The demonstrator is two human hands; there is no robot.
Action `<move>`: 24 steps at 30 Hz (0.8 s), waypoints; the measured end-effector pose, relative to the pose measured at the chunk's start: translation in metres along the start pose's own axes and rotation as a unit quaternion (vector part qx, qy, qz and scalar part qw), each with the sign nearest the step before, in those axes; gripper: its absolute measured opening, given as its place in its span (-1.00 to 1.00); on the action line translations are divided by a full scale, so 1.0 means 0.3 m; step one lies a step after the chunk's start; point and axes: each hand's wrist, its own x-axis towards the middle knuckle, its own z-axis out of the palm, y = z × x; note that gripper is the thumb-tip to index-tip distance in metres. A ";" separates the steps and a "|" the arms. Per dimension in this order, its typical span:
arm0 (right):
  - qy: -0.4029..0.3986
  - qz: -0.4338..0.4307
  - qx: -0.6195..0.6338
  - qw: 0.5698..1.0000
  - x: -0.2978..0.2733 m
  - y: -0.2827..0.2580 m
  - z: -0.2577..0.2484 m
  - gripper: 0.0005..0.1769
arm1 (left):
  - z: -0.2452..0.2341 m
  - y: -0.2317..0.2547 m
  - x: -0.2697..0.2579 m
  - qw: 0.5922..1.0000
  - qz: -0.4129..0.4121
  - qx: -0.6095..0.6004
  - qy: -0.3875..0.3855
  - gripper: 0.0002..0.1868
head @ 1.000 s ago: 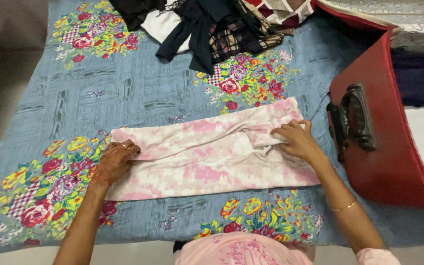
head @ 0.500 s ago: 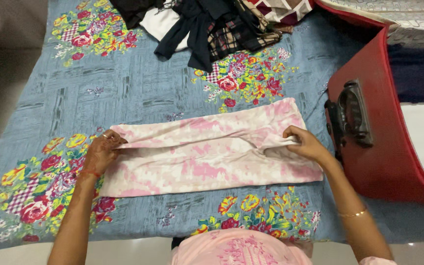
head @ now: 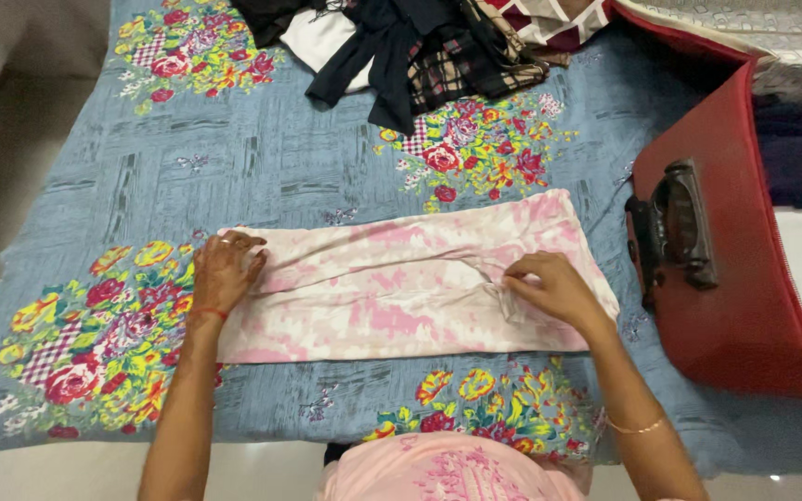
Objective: The person folds several shirts and shorts on a bed and places them into a red suitcase.
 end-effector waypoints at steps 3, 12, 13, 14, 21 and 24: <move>-0.026 -0.040 -0.030 0.998 0.104 -0.054 0.134 -0.82 | 0.074 0.009 0.051 0.997 0.020 -0.011 0.069 -0.62; 0.042 -0.109 -0.082 0.990 0.274 -0.146 0.381 -0.65 | 0.156 -0.016 0.133 0.996 -0.016 0.020 0.089 -0.83; 0.052 -0.107 -0.077 0.990 0.274 -0.144 0.383 -0.62 | 0.162 -0.020 0.140 0.995 -0.010 0.017 0.094 -0.84; 0.060 -0.104 -0.071 0.990 0.274 -0.143 0.389 -0.60 | 0.167 -0.025 0.145 0.995 -0.004 0.014 0.099 -0.86; 0.036 -0.114 -0.077 0.990 0.276 -0.099 0.407 -0.63 | 0.159 -0.079 0.167 0.999 0.002 -0.018 0.034 -0.84; 0.025 -0.097 -0.076 0.992 0.267 -0.116 0.405 -0.66 | 0.159 -0.113 0.180 0.995 -0.012 -0.057 0.076 -0.77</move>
